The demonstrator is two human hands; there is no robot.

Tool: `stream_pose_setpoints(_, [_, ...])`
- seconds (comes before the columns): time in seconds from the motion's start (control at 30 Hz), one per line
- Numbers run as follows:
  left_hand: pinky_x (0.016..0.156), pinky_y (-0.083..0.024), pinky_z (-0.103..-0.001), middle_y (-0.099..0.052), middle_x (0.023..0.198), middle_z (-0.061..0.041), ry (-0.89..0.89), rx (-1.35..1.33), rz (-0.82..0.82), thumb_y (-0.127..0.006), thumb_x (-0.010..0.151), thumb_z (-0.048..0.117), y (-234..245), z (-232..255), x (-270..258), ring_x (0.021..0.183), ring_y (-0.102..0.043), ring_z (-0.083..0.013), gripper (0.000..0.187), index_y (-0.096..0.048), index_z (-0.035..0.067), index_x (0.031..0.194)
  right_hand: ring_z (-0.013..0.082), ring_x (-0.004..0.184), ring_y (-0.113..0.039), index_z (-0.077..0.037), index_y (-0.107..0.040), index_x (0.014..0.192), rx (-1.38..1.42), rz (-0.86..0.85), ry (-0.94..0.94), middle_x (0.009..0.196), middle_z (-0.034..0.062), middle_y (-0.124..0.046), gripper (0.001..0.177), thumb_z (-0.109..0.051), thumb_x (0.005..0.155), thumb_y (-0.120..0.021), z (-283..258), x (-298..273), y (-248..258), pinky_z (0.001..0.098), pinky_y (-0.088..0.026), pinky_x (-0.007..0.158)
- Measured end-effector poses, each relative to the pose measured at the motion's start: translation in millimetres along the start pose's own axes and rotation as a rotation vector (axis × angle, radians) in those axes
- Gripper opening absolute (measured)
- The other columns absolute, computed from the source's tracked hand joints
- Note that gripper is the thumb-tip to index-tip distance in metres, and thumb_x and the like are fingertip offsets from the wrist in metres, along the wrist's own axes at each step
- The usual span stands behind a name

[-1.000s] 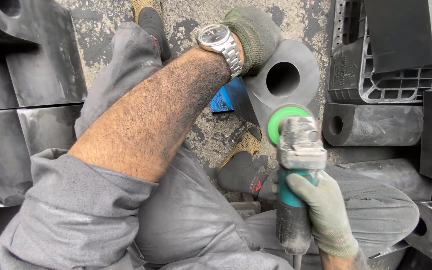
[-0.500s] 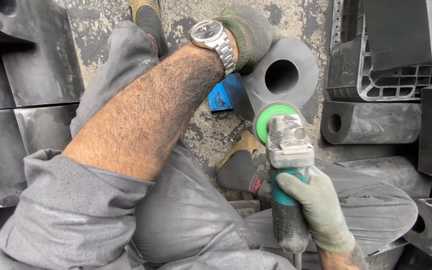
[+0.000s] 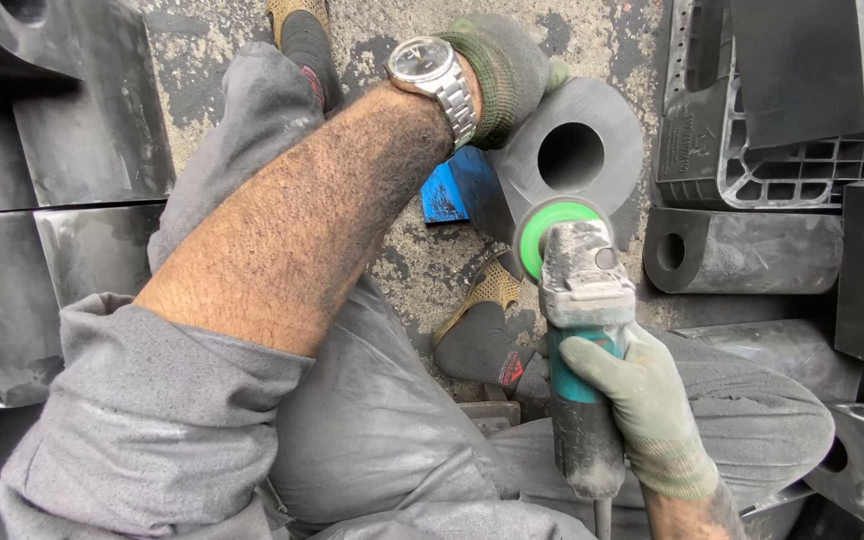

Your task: Using an angle grinder to smooth and shape black rubber blocks while sitting on the floor.

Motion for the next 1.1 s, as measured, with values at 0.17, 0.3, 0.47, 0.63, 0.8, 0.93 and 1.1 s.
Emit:
stream_pose_setpoints(0.17, [0.076,-0.059,-0.051,-0.072,0.101,-0.015,0.025,-0.011,-0.038,-0.070,0.087,0.019,6,-1,-8,0.096,-0.072,-0.0363,0.038,-0.068,0.022,0.125,0.0193,0.074,-0.071,0.002,-0.069,0.112,0.069,0.016,-0.062,0.087,0.0136,-0.076,0.034,-0.018,0.084,-0.067,-12,-12,-1,0.0336,-0.058,0.069])
stream_pose_setpoints(0.3, [0.078,-0.058,-0.051,-0.072,0.101,-0.016,0.041,-0.057,-0.030,-0.067,0.091,0.020,1,-1,-5,0.097,-0.072,-0.0369,0.033,-0.069,0.022,0.124,0.0186,0.075,-0.070,0.003,-0.068,0.112,0.084,0.002,-0.018,0.090,0.0119,-0.074,0.035,-0.019,0.085,-0.069,-11,-2,-3,0.0333,-0.057,0.069])
stream_pose_setpoints(0.47, [0.076,-0.058,-0.052,-0.072,0.101,-0.015,0.018,-0.040,-0.010,-0.070,0.086,0.019,3,-2,-5,0.096,-0.072,-0.0367,0.038,-0.069,0.022,0.124,0.0170,0.076,-0.064,0.003,-0.068,0.118,-0.010,-0.038,-0.004,0.092,0.0098,-0.070,0.038,-0.020,0.089,-0.071,-20,4,-10,0.0336,-0.054,0.068])
stream_pose_setpoints(0.63, [0.074,-0.060,-0.050,-0.074,0.101,-0.015,0.043,-0.026,-0.086,-0.071,0.086,0.018,13,8,-6,0.093,-0.073,-0.0344,0.035,-0.070,0.020,0.121,0.0197,0.078,-0.072,0.003,-0.068,0.115,0.096,0.058,-0.076,0.092,0.0142,-0.076,0.038,-0.019,0.084,-0.067,-17,-14,1,0.0337,-0.059,0.072])
stream_pose_setpoints(0.8, [0.072,-0.060,-0.049,-0.074,0.100,-0.014,0.021,-0.042,0.000,-0.069,0.089,0.016,-12,-3,5,0.090,-0.074,-0.0343,0.032,-0.071,0.023,0.120,0.0190,0.074,-0.069,0.004,-0.068,0.114,0.094,0.024,-0.062,0.091,0.0119,-0.074,0.037,-0.019,0.085,-0.069,-14,-1,-6,0.0342,-0.057,0.069])
stream_pose_setpoints(0.93, [0.073,-0.059,-0.049,-0.073,0.101,-0.012,0.003,-0.052,-0.020,-0.073,0.083,0.018,-3,-1,0,0.092,-0.073,-0.0341,0.039,-0.070,0.026,0.121,0.0144,0.075,-0.064,0.003,-0.069,0.114,-0.044,-0.056,-0.019,0.091,0.0088,-0.071,0.035,-0.018,0.086,-0.072,-25,6,-19,0.0328,-0.054,0.069])
stream_pose_setpoints(1.1, [0.076,-0.059,-0.049,-0.073,0.102,-0.012,0.027,-0.057,-0.042,-0.077,0.080,0.019,5,1,-6,0.095,-0.072,-0.0338,0.043,-0.070,0.026,0.121,0.0187,0.074,-0.070,0.004,-0.070,0.109,0.056,0.002,-0.063,0.088,0.0114,-0.075,0.034,-0.018,0.083,-0.068,-15,-11,-4,0.0336,-0.057,0.069])
Point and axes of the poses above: each hand's wrist, its own x-axis towards the middle knuckle, its own y-axis out of the back of the hand, z = x × y, the point moved 3 cm from there along x, towards the middle knuckle
